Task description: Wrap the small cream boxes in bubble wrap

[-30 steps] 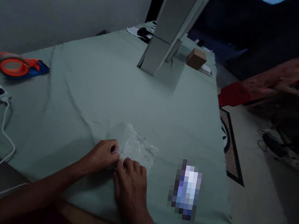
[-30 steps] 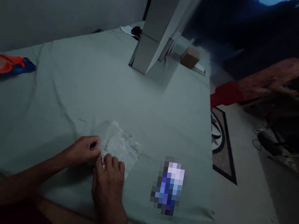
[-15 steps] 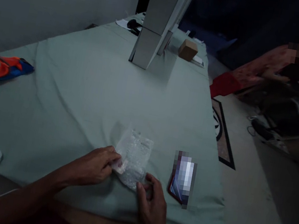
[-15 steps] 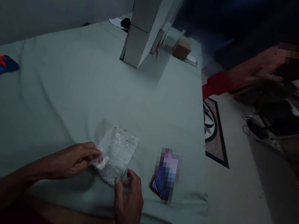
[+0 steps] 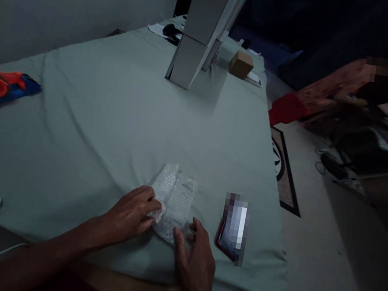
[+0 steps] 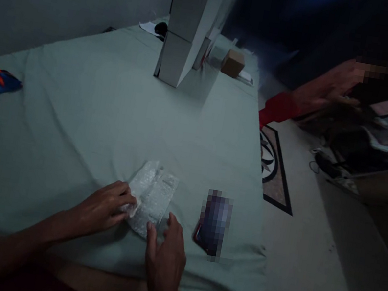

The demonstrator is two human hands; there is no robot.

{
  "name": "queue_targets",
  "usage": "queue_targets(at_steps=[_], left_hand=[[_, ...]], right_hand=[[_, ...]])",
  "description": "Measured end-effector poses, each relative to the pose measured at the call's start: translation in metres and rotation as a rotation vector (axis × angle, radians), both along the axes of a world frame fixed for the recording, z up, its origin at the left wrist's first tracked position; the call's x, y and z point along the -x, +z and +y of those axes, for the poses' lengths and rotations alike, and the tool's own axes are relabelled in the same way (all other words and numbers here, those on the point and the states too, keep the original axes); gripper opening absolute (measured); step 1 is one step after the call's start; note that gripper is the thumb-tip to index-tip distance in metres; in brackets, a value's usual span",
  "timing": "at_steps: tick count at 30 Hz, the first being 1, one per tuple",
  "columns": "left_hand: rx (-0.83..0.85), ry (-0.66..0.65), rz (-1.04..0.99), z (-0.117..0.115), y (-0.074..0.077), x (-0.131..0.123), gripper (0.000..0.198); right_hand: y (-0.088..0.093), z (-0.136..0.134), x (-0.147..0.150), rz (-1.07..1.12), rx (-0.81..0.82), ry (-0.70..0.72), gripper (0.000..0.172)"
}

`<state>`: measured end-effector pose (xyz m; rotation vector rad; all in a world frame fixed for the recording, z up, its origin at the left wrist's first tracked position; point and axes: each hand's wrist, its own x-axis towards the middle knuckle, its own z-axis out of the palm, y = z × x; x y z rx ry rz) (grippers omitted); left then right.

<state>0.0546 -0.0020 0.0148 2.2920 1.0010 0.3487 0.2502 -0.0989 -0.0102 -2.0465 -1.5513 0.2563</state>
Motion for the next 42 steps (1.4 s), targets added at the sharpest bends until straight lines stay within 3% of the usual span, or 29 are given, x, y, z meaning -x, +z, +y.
queue_targets(at_steps=[5,11,19,26,28,32,34,38,42], left_hand=[[-0.036,0.026,-0.066,-0.006,-0.004,-0.004,0.022],[-0.038,0.080,0.044,-0.017,-0.004,-0.011,0.018],[-0.070,0.004,0.176,-0.011,0.002,-0.016,0.018],[-0.040,0.032,0.090,-0.008,-0.005,-0.016,0.010],[-0.019,0.047,0.019,-0.009,-0.010,-0.015,0.018],[-0.021,0.075,-0.082,-0.012,-0.018,-0.011,0.059],[0.001,0.074,-0.116,-0.012,-0.019,-0.008,0.070],[0.116,0.081,-0.196,-0.010,-0.014,-0.004,0.076],[0.158,0.149,-0.234,-0.011,-0.012,-0.006,0.070]], right_hand=[[-0.007,0.010,0.012,0.152,0.169,-0.089,0.063],[-0.008,0.028,0.025,0.365,0.004,-0.068,0.060],[-0.001,0.031,0.038,0.496,-0.066,0.000,0.050],[-0.001,0.028,0.048,0.519,-0.080,0.083,0.054],[0.001,0.021,0.047,0.499,-0.083,0.142,0.056],[0.002,0.007,0.042,0.432,-0.083,0.226,0.055],[0.001,0.004,0.040,0.367,-0.084,0.274,0.055],[-0.003,0.006,0.039,0.276,-0.105,0.365,0.056],[-0.002,0.006,0.040,0.345,-0.089,0.407,0.058]])
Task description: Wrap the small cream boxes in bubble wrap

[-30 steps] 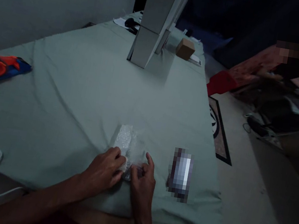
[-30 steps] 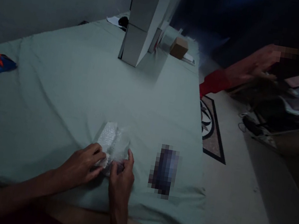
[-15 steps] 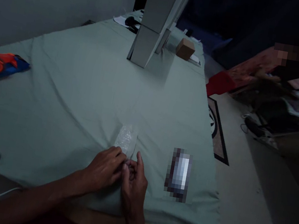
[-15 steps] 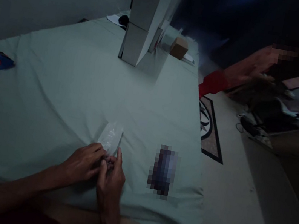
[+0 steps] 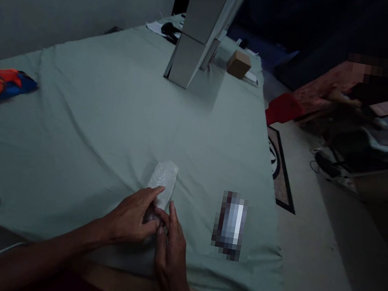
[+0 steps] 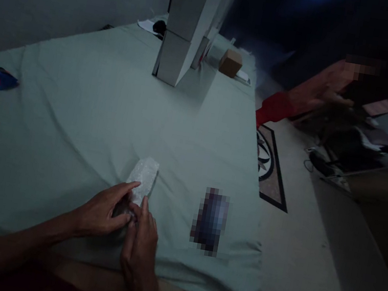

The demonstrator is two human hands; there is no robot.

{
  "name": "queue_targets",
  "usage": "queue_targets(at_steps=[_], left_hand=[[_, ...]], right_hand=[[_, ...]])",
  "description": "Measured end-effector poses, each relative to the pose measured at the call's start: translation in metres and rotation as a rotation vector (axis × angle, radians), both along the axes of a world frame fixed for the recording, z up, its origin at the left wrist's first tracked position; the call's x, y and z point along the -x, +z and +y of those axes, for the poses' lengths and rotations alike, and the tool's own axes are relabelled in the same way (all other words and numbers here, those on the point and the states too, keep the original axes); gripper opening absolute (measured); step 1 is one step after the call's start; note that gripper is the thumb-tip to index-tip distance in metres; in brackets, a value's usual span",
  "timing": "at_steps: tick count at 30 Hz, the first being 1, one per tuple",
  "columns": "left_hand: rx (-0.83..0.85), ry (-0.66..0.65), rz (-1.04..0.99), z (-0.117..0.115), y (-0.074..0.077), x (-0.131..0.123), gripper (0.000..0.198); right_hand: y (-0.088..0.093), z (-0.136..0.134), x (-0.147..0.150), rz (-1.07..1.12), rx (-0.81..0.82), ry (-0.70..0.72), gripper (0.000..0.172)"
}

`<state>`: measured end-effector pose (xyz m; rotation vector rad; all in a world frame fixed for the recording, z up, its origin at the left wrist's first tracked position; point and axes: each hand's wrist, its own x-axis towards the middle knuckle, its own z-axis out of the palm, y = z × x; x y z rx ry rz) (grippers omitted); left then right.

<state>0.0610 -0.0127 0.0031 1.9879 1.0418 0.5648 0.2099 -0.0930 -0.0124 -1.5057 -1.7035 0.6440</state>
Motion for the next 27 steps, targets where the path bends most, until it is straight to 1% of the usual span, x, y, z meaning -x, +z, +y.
queue_targets(at_steps=[3,7,11,14,17,19,21,22,24,27], left_hand=[[-0.046,0.047,-0.001,-0.003,-0.005,-0.004,0.062],[-0.088,0.058,-0.035,-0.005,-0.014,-0.006,0.058],[-0.133,0.051,-0.039,-0.008,-0.017,-0.004,0.060],[-0.226,0.083,0.010,-0.010,-0.016,-0.004,0.063],[-0.272,0.071,0.073,-0.007,-0.015,-0.004,0.069],[-0.241,0.047,0.099,-0.003,-0.014,-0.004,0.074],[-0.201,0.026,0.107,0.001,-0.015,-0.004,0.077],[-0.190,0.016,0.106,0.002,-0.016,-0.004,0.078],[-0.209,0.001,0.098,0.003,-0.017,-0.003,0.078],[-0.308,0.015,0.090,0.001,-0.016,-0.003,0.074]], right_hand=[[0.005,0.000,-0.001,0.102,0.077,0.021,0.058],[0.010,0.003,-0.004,0.217,0.157,0.031,0.057],[0.010,0.006,-0.004,0.239,0.164,0.040,0.059],[0.009,0.008,-0.004,0.273,0.171,0.041,0.057],[0.009,0.012,-0.009,0.287,0.159,-0.044,0.052],[0.007,0.017,-0.014,0.257,0.124,-0.138,0.050],[0.004,0.024,-0.019,0.198,0.094,-0.181,0.049],[0.001,0.028,-0.020,0.160,0.080,-0.172,0.049],[-0.004,0.037,-0.020,0.057,0.036,-0.108,0.050],[-0.012,0.047,-0.018,-0.124,-0.038,-0.020,0.055]])
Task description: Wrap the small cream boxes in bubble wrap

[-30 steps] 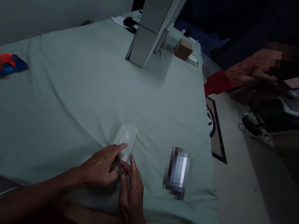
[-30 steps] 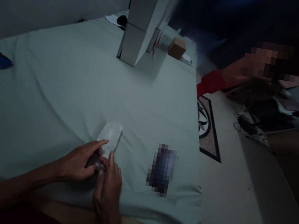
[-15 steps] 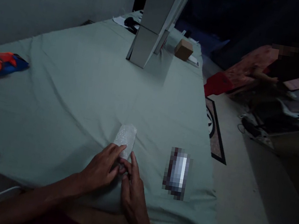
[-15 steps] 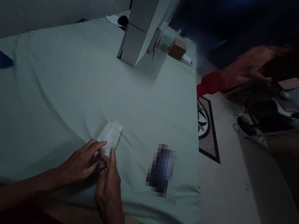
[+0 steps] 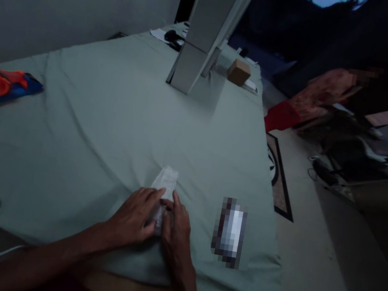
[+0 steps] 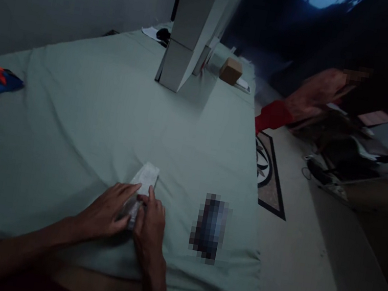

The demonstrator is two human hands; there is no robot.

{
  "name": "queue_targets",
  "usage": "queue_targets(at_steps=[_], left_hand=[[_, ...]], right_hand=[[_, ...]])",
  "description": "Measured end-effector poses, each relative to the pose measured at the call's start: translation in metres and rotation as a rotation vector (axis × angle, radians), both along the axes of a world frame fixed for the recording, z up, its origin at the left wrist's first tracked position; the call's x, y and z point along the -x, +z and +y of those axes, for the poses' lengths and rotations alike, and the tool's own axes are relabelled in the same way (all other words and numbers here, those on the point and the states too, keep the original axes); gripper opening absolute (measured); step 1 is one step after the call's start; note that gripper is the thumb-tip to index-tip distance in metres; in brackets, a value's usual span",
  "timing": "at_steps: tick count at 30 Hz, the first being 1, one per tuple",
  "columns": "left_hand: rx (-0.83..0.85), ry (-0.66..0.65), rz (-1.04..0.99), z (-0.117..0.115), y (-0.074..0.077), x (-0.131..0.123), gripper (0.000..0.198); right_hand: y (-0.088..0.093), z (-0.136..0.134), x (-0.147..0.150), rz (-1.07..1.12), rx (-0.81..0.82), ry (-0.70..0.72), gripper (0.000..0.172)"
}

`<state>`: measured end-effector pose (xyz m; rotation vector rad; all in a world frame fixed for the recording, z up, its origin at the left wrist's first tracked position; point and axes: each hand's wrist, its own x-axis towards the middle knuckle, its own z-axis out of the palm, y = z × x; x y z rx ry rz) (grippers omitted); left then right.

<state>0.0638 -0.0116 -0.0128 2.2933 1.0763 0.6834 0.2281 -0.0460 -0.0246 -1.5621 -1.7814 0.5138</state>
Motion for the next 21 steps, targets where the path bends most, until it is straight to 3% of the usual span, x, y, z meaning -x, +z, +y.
queue_targets(at_steps=[3,6,9,13,16,21], left_hand=[[-0.055,-0.004,0.009,-0.003,0.005,0.000,0.062],[-0.012,-0.050,0.021,-0.003,0.010,-0.001,0.048],[0.045,-0.063,0.032,-0.001,0.011,-0.002,0.037],[0.052,-0.068,0.027,0.000,0.010,-0.002,0.033],[0.050,-0.066,0.011,0.000,0.009,-0.002,0.033],[0.047,0.053,-0.047,-0.004,0.004,-0.001,0.034]], right_hand=[[-0.002,0.005,-0.001,-0.092,0.006,0.026,0.055],[0.003,0.006,-0.006,-0.008,0.046,0.031,0.049],[0.006,0.012,-0.014,0.159,0.107,-0.131,0.044],[0.001,0.037,-0.017,0.258,0.234,-0.306,0.056],[-0.003,0.058,-0.012,0.337,0.299,-0.242,0.056],[0.004,0.058,-0.006,0.431,0.309,-0.079,0.025]])
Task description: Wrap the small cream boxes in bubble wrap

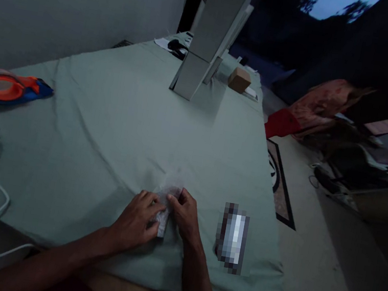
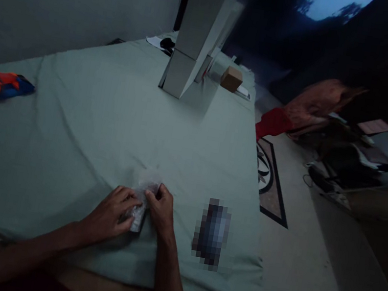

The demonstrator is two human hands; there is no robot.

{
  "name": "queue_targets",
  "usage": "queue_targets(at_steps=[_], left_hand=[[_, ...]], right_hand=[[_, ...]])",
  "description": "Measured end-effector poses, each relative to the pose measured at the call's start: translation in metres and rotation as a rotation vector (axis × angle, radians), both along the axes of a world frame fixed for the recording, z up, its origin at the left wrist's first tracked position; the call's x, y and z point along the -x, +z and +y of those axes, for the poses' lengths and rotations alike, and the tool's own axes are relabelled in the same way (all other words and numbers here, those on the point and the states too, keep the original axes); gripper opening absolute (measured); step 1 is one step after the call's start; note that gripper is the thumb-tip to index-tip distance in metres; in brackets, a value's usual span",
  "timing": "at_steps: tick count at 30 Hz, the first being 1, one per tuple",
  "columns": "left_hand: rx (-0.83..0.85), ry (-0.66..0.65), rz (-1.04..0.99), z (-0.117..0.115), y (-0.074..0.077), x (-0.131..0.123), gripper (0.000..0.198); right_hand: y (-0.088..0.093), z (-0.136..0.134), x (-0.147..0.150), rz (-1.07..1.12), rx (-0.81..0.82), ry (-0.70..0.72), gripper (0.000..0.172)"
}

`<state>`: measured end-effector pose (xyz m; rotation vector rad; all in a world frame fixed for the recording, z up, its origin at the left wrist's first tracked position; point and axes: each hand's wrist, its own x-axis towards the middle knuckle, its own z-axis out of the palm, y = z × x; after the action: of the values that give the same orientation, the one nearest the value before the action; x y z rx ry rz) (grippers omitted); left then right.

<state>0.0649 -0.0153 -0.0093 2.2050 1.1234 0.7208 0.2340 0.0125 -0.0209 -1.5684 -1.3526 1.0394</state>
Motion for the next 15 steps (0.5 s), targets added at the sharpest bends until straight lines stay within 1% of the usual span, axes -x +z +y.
queue_targets(at_steps=[3,4,6,7,8,10,11,13,14,15], left_hand=[[-0.011,0.114,-0.035,-0.004,-0.006,0.000,0.033],[-0.013,0.150,-0.055,-0.006,-0.009,0.001,0.035],[-0.014,0.203,-0.099,-0.007,-0.013,0.002,0.046],[-0.016,0.210,-0.119,-0.008,-0.014,0.003,0.053],[-0.016,0.201,-0.131,-0.007,-0.015,0.004,0.058],[0.002,0.148,-0.139,-0.006,-0.015,0.006,0.061],[0.023,0.114,-0.136,-0.005,-0.015,0.007,0.058],[0.080,0.063,-0.127,-0.003,-0.015,0.008,0.044],[0.110,0.051,-0.126,-0.001,-0.015,0.008,0.037],[0.137,0.045,-0.127,0.000,-0.014,0.009,0.032]], right_hand=[[0.006,-0.020,-0.002,0.010,-0.050,0.067,0.018],[0.008,-0.027,-0.004,-0.013,-0.101,0.097,0.015],[0.008,-0.042,-0.007,-0.101,-0.241,0.163,0.010],[0.009,-0.048,-0.008,-0.163,-0.309,0.194,0.013],[0.009,-0.055,-0.010,-0.230,-0.358,0.223,0.021],[0.010,-0.066,-0.012,-0.373,-0.398,0.299,0.036],[0.011,-0.072,-0.012,-0.443,-0.398,0.343,0.043],[0.012,-0.080,-0.011,-0.559,-0.395,0.406,0.056],[0.012,-0.083,-0.010,-0.600,-0.397,0.417,0.061],[0.011,-0.084,-0.008,-0.628,-0.405,0.411,0.062]])
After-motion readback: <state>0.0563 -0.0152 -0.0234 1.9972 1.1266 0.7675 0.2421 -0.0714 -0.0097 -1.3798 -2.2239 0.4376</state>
